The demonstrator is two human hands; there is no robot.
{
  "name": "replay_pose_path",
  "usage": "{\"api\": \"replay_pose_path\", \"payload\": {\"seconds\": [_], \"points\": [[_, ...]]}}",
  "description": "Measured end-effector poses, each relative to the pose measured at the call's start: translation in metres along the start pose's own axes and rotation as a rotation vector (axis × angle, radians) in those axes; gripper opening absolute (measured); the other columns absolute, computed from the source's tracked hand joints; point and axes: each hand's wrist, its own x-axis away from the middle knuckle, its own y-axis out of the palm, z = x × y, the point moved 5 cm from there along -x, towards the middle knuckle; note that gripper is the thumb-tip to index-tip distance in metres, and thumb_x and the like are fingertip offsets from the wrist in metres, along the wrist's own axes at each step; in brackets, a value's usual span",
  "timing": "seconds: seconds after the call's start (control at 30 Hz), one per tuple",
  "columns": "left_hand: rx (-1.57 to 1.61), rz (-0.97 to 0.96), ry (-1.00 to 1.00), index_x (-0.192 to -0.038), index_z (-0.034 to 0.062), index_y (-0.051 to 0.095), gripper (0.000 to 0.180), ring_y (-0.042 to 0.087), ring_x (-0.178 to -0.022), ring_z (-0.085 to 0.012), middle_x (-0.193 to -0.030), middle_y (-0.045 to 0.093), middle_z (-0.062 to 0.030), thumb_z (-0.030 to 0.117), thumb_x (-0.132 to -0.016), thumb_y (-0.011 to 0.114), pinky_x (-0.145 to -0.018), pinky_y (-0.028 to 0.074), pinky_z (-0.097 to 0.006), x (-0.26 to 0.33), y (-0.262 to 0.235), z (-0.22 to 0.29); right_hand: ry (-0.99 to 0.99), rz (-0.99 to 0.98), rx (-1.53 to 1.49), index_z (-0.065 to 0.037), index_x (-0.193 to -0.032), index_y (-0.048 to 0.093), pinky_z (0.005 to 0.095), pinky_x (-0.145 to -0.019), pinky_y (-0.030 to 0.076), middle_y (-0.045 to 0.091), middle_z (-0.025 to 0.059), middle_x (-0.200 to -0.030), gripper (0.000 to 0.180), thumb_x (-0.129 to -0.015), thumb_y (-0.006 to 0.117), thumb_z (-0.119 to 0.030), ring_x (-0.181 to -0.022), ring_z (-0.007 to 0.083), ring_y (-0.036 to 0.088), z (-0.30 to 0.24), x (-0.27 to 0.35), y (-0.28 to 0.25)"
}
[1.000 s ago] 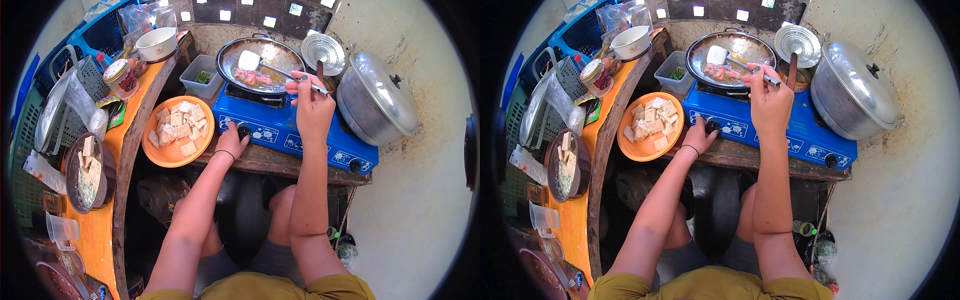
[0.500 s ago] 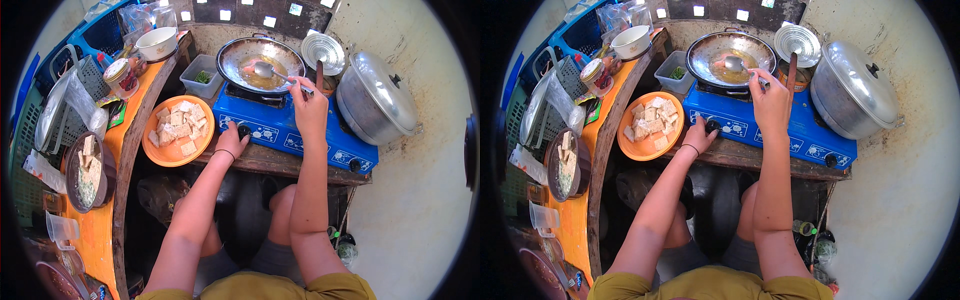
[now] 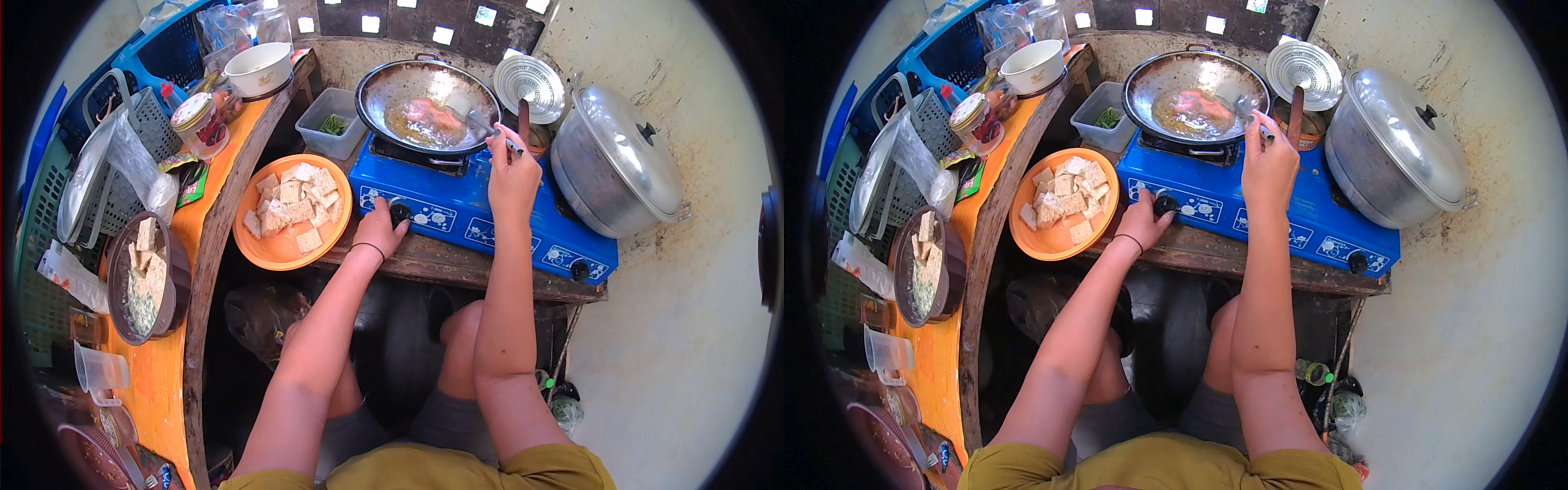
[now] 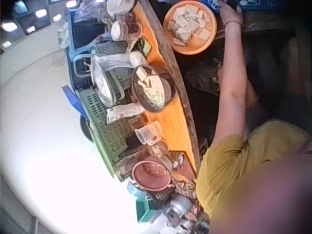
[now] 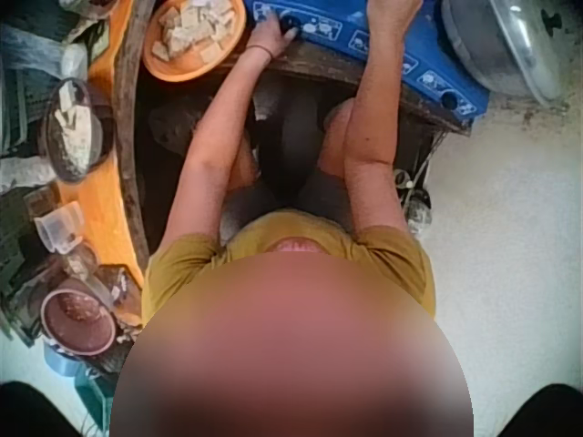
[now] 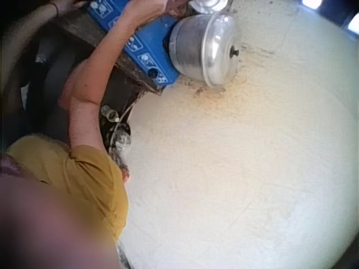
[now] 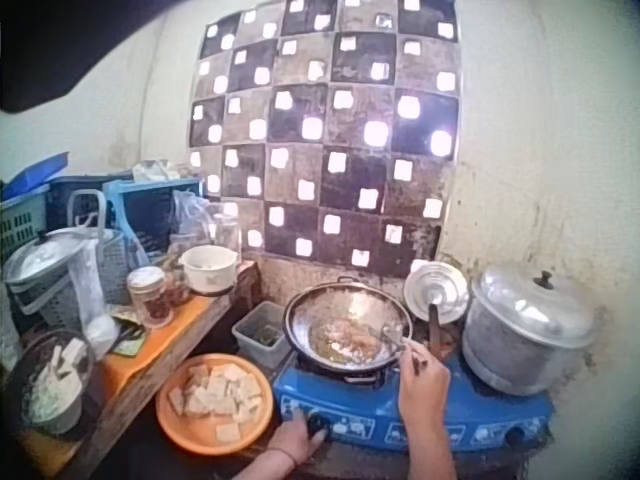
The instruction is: The recorder prepares tofu slices by placing them in a bowl and then frying them in a pan on a portable stove.
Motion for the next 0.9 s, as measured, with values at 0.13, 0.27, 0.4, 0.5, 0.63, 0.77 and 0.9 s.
{"api": "replay_pose_path", "payload": {"seconds": [0.13, 0.27, 0.4, 0.5, 0.63, 0.77, 0.9], "points": [[0.0, 0.006, 0.007, -0.108, -0.001, 0.046, 0.046, 0.07, -0.085, -0.04, -0.087, 0.07, -0.0227, 0.026, -0.085, 0.076, -0.078, 0.054, -0.044, 0.0, 0.001, 0.001, -0.009, -0.024, -0.045, 0.0, -0.112, 0.07, 0.0319, -0.07, 0.055, 0.073, 0.0195, -0.086, 0.028, -0.099, 0.059, -0.022, -0.078, 0.0253, 0.074, -0.002, 0.003, 0.005], [-0.006, 0.007, 0.011, -0.108, -0.001, 0.046, 0.046, 0.07, -0.086, -0.04, -0.088, 0.07, -0.0228, 0.026, -0.086, 0.075, -0.078, 0.054, -0.044, 0.0, -0.001, 0.002, -0.002, -0.057, -0.095, 0.003, -0.111, 0.07, 0.0305, -0.066, 0.054, 0.074, 0.0147, -0.081, 0.032, -0.1, 0.057, -0.025, -0.073, 0.0193, 0.072, -0.019, 0.008, 0.007], [-0.001, -0.001, 0.003, -0.109, -0.0012, 0.046, 0.046, 0.07, -0.086, -0.0403, -0.087, 0.07, -0.0231, 0.026, -0.086, 0.075, -0.079, 0.054, -0.044, 0.0, -0.001, 0.001, 0.018, -0.119, -0.118, 0.003, -0.111, 0.071, 0.0247, -0.065, 0.054, 0.074, 0.011, -0.082, 0.034, -0.104, 0.051, -0.024, -0.073, 0.01, 0.068, -0.034, 0.011, 0.005], [0.0, -0.006, 0.001, -0.109, -0.0012, 0.045, 0.047, 0.07, -0.086, -0.0404, -0.087, 0.07, -0.023, 0.026, -0.086, 0.075, -0.079, 0.054, -0.044, 0.0, -0.001, 0.002, 0.002, -0.138, -0.175, 0.003, -0.111, 0.07, 0.024, -0.066, 0.053, 0.074, 0.0103, -0.085, 0.033, -0.104, 0.051, -0.023, -0.075, 0.0097, 0.068, -0.038, 0.013, 0.006], [-0.014, -0.017, -0.002, -0.11, -0.0011, 0.045, 0.047, 0.07, -0.086, -0.0404, -0.086, 0.07, -0.0228, 0.026, -0.086, 0.075, -0.079, 0.054, -0.044, -0.001, 0.001, 0.0, -0.038, -0.13, -0.278, 0.004, -0.111, 0.07, 0.0242, -0.063, 0.052, 0.074, 0.0107, -0.08, 0.03, -0.101, 0.057, -0.021, -0.072, 0.0118, 0.069, -0.039, 0.013, 0.007], [-0.014, -0.01, 0.004, -0.11, -0.0009, 0.044, 0.048, 0.07, -0.085, -0.0403, -0.086, 0.07, -0.0225, 0.026, -0.086, 0.075, -0.078, 0.054, -0.045, 0.0, 0.0, -0.001, -0.067, -0.106, -0.3, 0.001, -0.113, 0.071, 0.026, -0.068, 0.054, 0.074, 0.0163, -0.092, 0.025, -0.099, 0.059, -0.016, -0.08, 0.0146, 0.072, -0.036, 0.01, 0.007], [-0.01, -0.011, 0.004, -0.11, -0.0009, 0.045, 0.048, 0.07, -0.085, -0.0402, -0.086, 0.07, -0.022, 0.027, -0.085, 0.076, -0.078, 0.054, -0.045, 0.0, 0.001, -0.001, -0.175, 0.046, -0.105, -0.004, -0.113, 0.072, 0.0293, -0.07, 0.057, 0.067, 0.0241, -0.12, 0.022, -0.098, 0.06, -0.014, -0.086, 0.0233, 0.073, -0.017, 0.001, 0.002]]}}
